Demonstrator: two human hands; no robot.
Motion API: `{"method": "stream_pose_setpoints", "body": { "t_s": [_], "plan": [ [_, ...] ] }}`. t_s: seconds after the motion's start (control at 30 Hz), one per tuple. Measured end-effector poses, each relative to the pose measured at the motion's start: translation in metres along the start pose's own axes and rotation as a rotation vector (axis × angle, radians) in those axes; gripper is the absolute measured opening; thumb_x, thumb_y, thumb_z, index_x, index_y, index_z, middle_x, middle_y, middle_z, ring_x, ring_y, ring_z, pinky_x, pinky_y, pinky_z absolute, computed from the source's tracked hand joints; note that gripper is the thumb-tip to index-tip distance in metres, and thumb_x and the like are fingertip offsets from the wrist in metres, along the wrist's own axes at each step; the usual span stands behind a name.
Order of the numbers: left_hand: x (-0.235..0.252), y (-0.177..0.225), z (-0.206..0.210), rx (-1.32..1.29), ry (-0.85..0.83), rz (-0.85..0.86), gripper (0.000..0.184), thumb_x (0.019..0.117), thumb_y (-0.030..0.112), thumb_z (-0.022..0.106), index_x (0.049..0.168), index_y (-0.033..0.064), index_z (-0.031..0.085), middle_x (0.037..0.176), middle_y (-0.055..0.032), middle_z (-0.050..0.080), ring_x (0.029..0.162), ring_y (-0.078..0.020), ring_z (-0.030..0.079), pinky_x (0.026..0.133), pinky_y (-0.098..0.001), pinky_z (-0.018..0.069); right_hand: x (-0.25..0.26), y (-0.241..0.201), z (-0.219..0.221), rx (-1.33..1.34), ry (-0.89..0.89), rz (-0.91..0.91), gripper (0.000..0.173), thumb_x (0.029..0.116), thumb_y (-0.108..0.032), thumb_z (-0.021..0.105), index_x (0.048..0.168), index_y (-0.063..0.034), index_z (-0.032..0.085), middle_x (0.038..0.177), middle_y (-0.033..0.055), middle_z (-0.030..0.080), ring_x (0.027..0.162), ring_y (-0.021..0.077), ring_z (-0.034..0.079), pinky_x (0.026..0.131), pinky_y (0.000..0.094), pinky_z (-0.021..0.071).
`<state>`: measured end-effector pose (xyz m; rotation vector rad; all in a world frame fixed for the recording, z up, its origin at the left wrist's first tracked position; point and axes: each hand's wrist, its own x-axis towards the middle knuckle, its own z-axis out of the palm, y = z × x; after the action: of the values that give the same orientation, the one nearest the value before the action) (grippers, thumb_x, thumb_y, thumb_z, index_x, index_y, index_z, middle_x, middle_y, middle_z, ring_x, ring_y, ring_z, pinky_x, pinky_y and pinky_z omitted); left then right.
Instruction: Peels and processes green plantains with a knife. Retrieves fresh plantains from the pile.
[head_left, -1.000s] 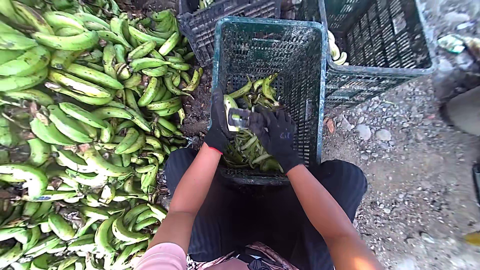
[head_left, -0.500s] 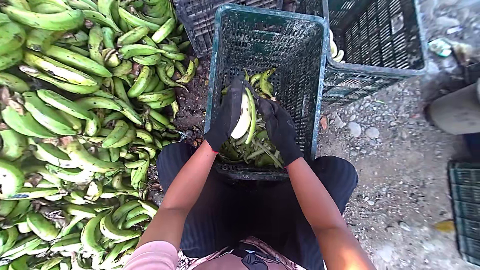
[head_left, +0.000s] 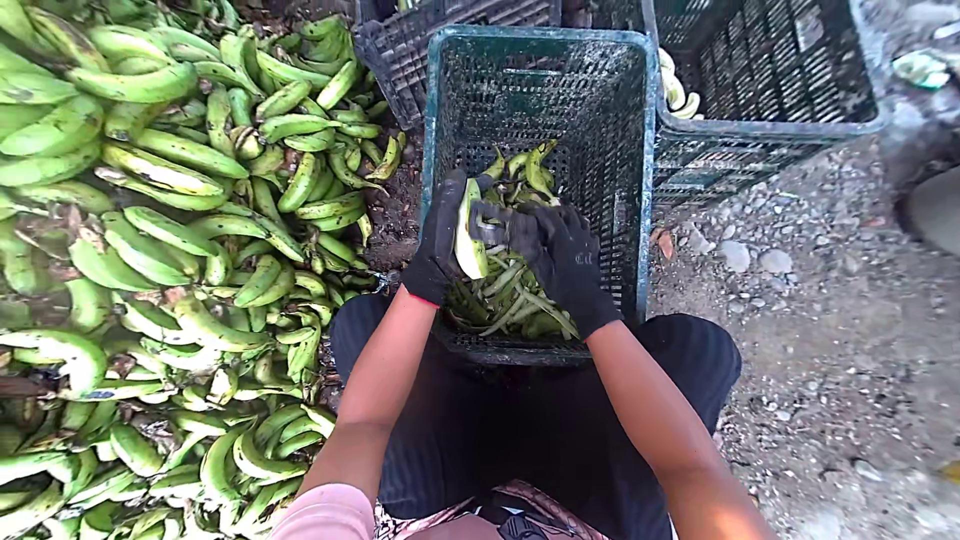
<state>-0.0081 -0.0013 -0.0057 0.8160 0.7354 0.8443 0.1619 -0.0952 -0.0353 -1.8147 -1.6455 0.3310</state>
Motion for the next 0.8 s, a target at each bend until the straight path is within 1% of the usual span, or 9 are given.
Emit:
{"method": "stream_pose_setpoints", "body": {
  "t_s": [0.1, 0.23, 0.33, 0.4, 0.5, 0.53, 0.6, 0.67, 0.8],
  "plan": [
    [0.001, 0.011, -0.009, -0.151, 0.058, -0.124, 0.056, 0.1099, 0.043, 0.017, 0.114, 0.0068, 0.059, 0.08, -0.0045, 0.065, 0.067, -0.0148, 0.066, 0.061, -0.0291, 0.0581, -0.004, 0.001, 0.008, -0.104, 0.105, -0.213, 0.09, 0.0887, -0.087, 0.027, 0.137, -0.0213, 0.067, 0.12, 0.0252, 0.067, 0.112, 0.0482, 0.061, 0.094, 0.071, 0.0393],
    [0.001, 0.018, -0.015, -0.321, 0.0, -0.206, 0.062, 0.1087, 0.042, 0.012, 0.097, 0.0037, 0.058, 0.07, -0.0052, 0.061, 0.057, -0.0128, 0.061, 0.05, -0.0226, 0.0518, -0.005, 0.002, 0.019, -0.162, 0.223, -0.319, 0.089, 0.0893, -0.087, 0.027, 0.134, -0.0225, 0.069, 0.114, 0.0225, 0.068, 0.109, 0.0448, 0.062, 0.097, 0.0676, 0.0388],
    [0.002, 0.019, -0.013, -0.259, 0.051, -0.209, 0.058, 0.1091, 0.042, 0.013, 0.1, 0.005, 0.058, 0.071, -0.0052, 0.062, 0.059, -0.0139, 0.062, 0.051, -0.0248, 0.0525, -0.007, -0.002, 0.02, -0.156, 0.225, -0.281, 0.089, 0.0889, -0.088, 0.025, 0.132, -0.0237, 0.07, 0.111, 0.0211, 0.069, 0.106, 0.0427, 0.063, 0.097, 0.0663, 0.0393],
    [-0.001, 0.023, -0.005, -0.091, 0.177, -0.134, 0.053, 0.1112, 0.041, 0.018, 0.108, 0.0064, 0.057, 0.075, -0.0057, 0.065, 0.06, -0.0154, 0.065, 0.052, -0.0276, 0.0553, -0.01, -0.008, 0.015, -0.138, 0.122, -0.186, 0.09, 0.0883, -0.088, 0.025, 0.134, -0.0245, 0.069, 0.113, 0.0224, 0.068, 0.107, 0.0447, 0.063, 0.093, 0.0684, 0.0411],
    [-0.006, 0.018, 0.005, 0.21, 0.227, 0.016, 0.046, 0.1122, 0.037, 0.019, 0.125, 0.0061, 0.051, 0.087, -0.006, 0.065, 0.066, -0.0141, 0.067, 0.06, -0.0303, 0.0594, -0.01, -0.015, 0.012, -0.077, -0.043, 0.018, 0.078, 0.0927, -0.078, 0.033, 0.139, -0.0235, 0.065, 0.121, 0.0262, 0.065, 0.114, 0.0486, 0.06, 0.087, 0.0695, 0.0429],
    [-0.005, 0.012, 0.004, 0.314, 0.204, 0.096, 0.05, 0.1123, 0.035, 0.019, 0.132, 0.0021, 0.05, 0.093, -0.0076, 0.064, 0.073, -0.0124, 0.066, 0.067, -0.0299, 0.0588, -0.006, -0.018, 0.011, -0.035, -0.103, 0.104, 0.069, 0.0966, -0.069, 0.038, 0.141, -0.023, 0.063, 0.127, 0.0259, 0.064, 0.118, 0.0485, 0.058, 0.09, 0.0706, 0.0427],
    [-0.002, 0.002, 0.002, 0.562, 0.162, 0.277, 0.053, 0.1117, 0.031, 0.017, 0.134, -0.003, 0.051, 0.104, -0.0102, 0.061, 0.09, -0.0097, 0.061, 0.084, -0.0281, 0.0538, -0.001, -0.019, 0.012, 0.082, -0.176, 0.225, 0.063, 0.101, -0.062, 0.037, 0.143, -0.0217, 0.061, 0.133, 0.0203, 0.063, 0.124, 0.0422, 0.058, 0.097, 0.069, 0.0425],
    [0.004, -0.005, 0.001, 0.714, 0.139, 0.351, 0.055, 0.1114, 0.03, 0.014, 0.134, -0.002, 0.053, 0.107, -0.0131, 0.065, 0.096, -0.0139, 0.064, 0.088, -0.033, 0.0548, 0.001, -0.014, 0.016, 0.199, -0.176, 0.278, 0.062, 0.1025, -0.06, 0.035, 0.138, -0.0174, 0.063, 0.123, 0.0156, 0.068, 0.116, 0.0341, 0.063, 0.094, 0.0637, 0.0472],
    [-0.015, -0.007, 0.021, 0.824, 0.019, 0.282, 0.055, 0.1113, 0.031, 0.02, 0.147, -0.0008, 0.046, 0.141, -0.0181, 0.055, 0.125, -0.0144, 0.056, 0.108, -0.0322, 0.0435, 0.007, -0.003, 0.01, 0.466, -0.213, 0.381, 0.051, 0.1105, -0.039, 0.032, 0.132, -0.0011, 0.059, 0.115, 0.0181, 0.067, 0.105, 0.0273, 0.065, 0.092, 0.0532, 0.0511]
  ]
}}
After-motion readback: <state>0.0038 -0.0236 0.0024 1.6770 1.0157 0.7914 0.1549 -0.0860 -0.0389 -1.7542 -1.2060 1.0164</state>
